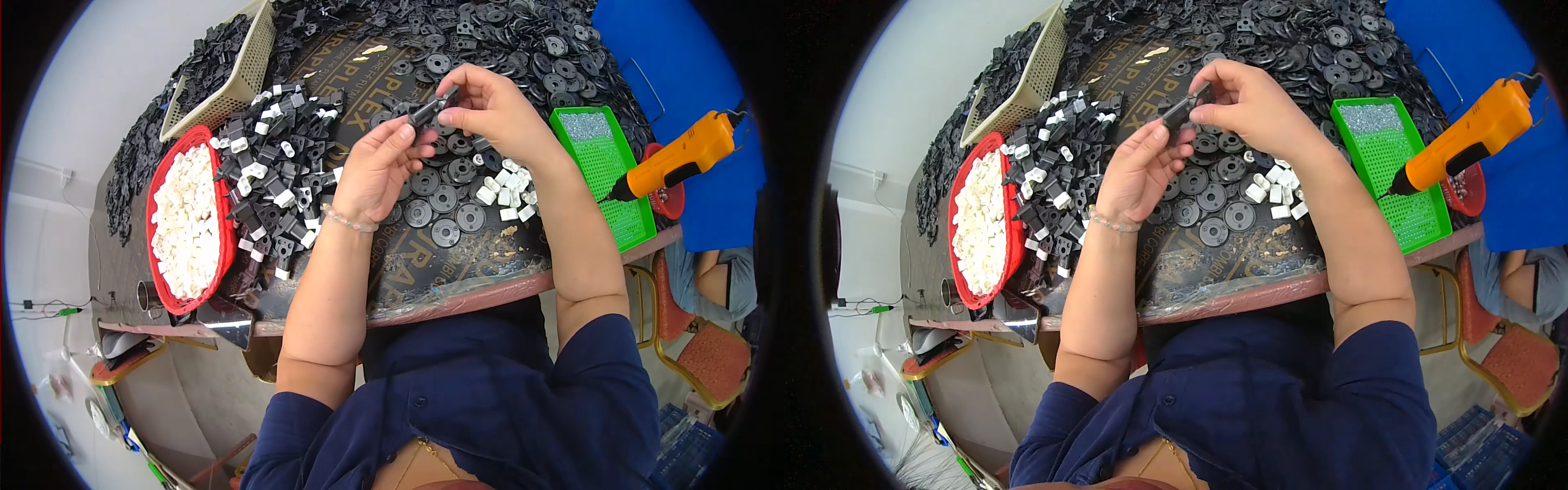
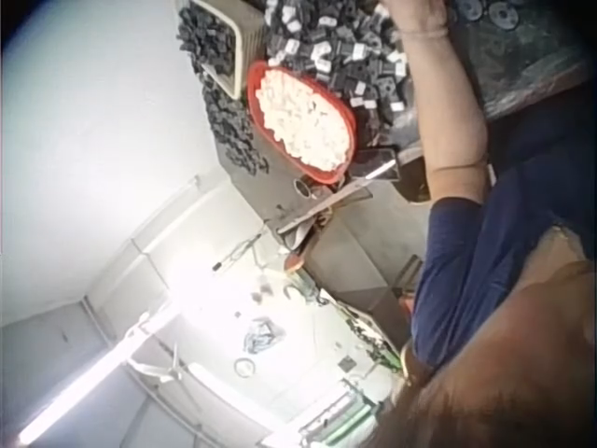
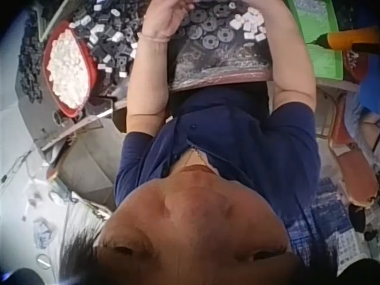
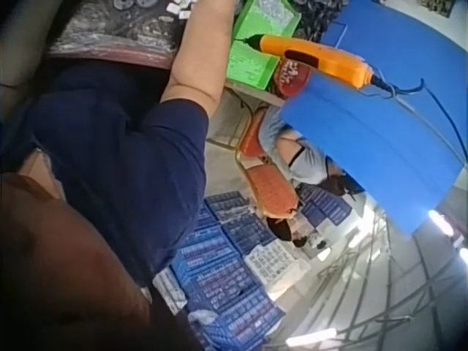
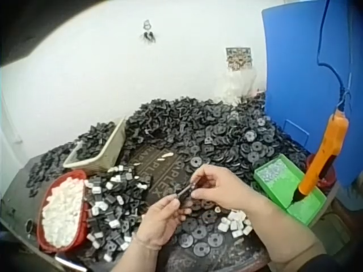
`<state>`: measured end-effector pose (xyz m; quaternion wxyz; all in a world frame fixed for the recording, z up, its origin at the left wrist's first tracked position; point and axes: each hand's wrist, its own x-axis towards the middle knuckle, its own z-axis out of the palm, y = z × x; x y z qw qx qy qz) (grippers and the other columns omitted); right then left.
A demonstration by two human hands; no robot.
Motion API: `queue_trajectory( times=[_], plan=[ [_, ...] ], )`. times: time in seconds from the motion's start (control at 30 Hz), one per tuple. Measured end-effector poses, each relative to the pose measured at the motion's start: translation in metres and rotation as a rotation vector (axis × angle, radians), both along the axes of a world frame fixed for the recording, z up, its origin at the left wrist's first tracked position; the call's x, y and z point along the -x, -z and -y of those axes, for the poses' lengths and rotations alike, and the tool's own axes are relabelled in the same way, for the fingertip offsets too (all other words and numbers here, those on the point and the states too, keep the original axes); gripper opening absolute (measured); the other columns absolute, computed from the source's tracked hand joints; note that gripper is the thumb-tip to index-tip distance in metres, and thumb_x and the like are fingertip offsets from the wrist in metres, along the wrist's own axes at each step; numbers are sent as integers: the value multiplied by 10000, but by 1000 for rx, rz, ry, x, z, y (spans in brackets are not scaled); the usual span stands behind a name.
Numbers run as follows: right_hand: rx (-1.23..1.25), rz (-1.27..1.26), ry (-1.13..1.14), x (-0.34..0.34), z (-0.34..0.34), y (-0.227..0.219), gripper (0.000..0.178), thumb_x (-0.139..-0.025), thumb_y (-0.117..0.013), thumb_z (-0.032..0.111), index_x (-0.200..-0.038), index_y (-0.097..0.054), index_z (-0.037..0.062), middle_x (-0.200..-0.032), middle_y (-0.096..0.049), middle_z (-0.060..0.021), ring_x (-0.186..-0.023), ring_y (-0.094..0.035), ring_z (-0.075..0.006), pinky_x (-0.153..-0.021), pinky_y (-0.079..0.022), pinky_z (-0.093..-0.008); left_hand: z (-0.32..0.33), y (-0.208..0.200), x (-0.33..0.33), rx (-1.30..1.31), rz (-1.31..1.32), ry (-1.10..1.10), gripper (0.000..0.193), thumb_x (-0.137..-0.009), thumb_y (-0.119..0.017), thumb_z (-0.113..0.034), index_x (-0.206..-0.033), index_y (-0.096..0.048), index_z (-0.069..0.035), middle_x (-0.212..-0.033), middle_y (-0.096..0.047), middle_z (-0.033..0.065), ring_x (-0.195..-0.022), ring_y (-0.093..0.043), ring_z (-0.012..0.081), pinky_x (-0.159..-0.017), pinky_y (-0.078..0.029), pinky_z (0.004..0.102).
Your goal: Manually assembling small grey plastic rings and white plastic connectors at a factory workstation.
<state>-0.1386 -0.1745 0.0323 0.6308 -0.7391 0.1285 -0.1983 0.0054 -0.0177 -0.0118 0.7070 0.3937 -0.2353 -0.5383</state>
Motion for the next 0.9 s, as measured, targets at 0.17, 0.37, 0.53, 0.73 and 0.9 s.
queue_trajectory(
  times=[0.17,0.37,0.53,0.73,0.9],
  plan=[
    [138,116,124,-4,-5,-1,302,-841,-643,-20,-1133,-582,33,-982,-607,16,-855,-574,-47,-756,-463,-204,-1,5,-4,4,-209,5,252,-978,-603,-167,-1190,-573,-34,-1069,-684,110,-957,-680,192,-772,-543,293],
    [199,23,9,-1,-15,-1,420,-795,-657,-2,-1204,-570,42,-962,-575,17,-786,-527,-38,-669,-421,-196,1,-3,4,19,-233,-121,265,-986,-579,-152,-1231,-529,-63,-1135,-656,124,-1016,-678,242,-793,-568,329],
    [546,16,90,0,-19,-10,403,-792,-644,0,-1187,-583,49,-962,-569,3,-756,-515,-52,-636,-423,-207,-3,-3,3,32,-304,-6,328,-982,-581,-144,-1293,-511,-63,-1161,-648,127,-1031,-675,249,-806,-568,340],
    [310,92,115,-5,-22,-2,421,-798,-645,-10,-1213,-615,57,-1003,-582,-18,-770,-545,-77,-660,-458,-219,-2,-4,4,51,-329,-6,351,-983,-579,-148,-1315,-506,-62,-1177,-649,118,-1037,-674,251,-813,-566,340],
    [416,185,156,-4,-16,0,445,-795,-658,-21,-1231,-624,62,-1116,-580,-57,-783,-567,-85,-681,-475,-220,-2,-3,3,44,-357,-6,370,-978,-587,-145,-1326,-500,-54,-1181,-645,118,-1031,-675,249,-814,-570,344]
  ],
)
